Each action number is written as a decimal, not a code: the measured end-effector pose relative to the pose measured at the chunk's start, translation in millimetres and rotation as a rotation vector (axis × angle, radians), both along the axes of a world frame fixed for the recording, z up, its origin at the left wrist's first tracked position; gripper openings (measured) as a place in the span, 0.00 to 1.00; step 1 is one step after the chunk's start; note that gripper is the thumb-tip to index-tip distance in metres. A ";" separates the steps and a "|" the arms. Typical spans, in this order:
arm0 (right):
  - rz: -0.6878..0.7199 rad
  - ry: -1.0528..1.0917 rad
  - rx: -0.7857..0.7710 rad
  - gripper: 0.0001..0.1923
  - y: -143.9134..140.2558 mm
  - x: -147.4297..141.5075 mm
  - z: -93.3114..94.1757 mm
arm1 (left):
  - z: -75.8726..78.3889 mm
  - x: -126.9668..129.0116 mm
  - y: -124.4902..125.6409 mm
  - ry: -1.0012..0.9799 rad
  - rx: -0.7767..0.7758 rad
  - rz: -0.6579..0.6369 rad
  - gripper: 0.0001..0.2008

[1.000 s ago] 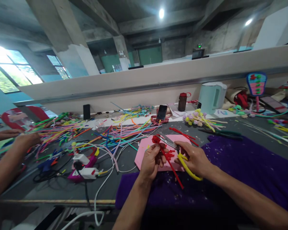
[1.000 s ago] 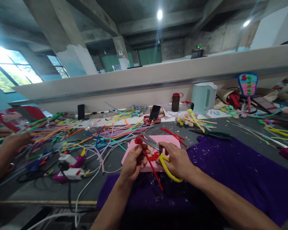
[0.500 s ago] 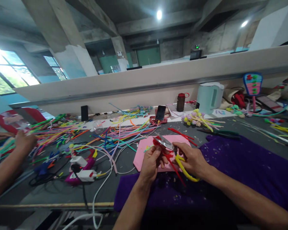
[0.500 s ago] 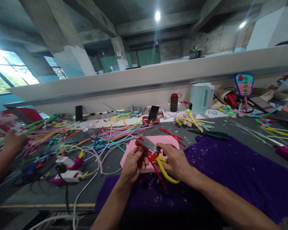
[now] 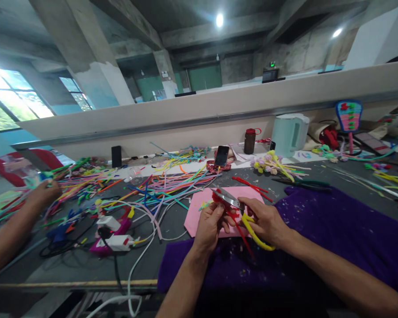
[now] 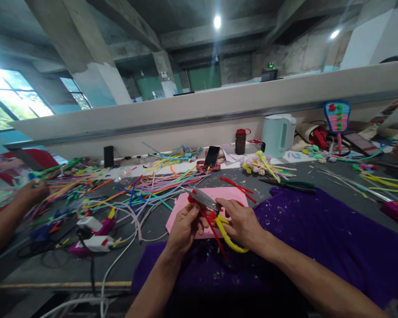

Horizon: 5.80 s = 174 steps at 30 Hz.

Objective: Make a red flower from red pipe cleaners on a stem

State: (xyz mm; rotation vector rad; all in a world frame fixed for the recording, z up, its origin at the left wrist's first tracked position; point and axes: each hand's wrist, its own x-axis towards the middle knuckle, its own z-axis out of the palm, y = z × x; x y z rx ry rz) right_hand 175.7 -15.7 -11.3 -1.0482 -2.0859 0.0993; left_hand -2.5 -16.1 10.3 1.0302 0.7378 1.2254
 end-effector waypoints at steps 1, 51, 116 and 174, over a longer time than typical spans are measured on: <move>0.005 0.001 0.003 0.24 0.2 0.2 -0.6 | 0.0 0.1 -0.2 -0.002 0.001 -0.003 0.14; -0.070 -0.126 0.070 0.26 0.4 2.2 -0.7 | -3.0 -1.2 2.0 0.037 -0.009 0.002 0.15; 0.003 -0.128 0.044 0.28 0.9 6.6 -0.8 | -3.8 -6.6 2.7 0.147 0.038 0.079 0.16; -0.066 -0.131 -0.063 0.24 -4.8 3.3 4.0 | -9.7 -9.4 8.1 0.201 -0.088 -0.054 0.18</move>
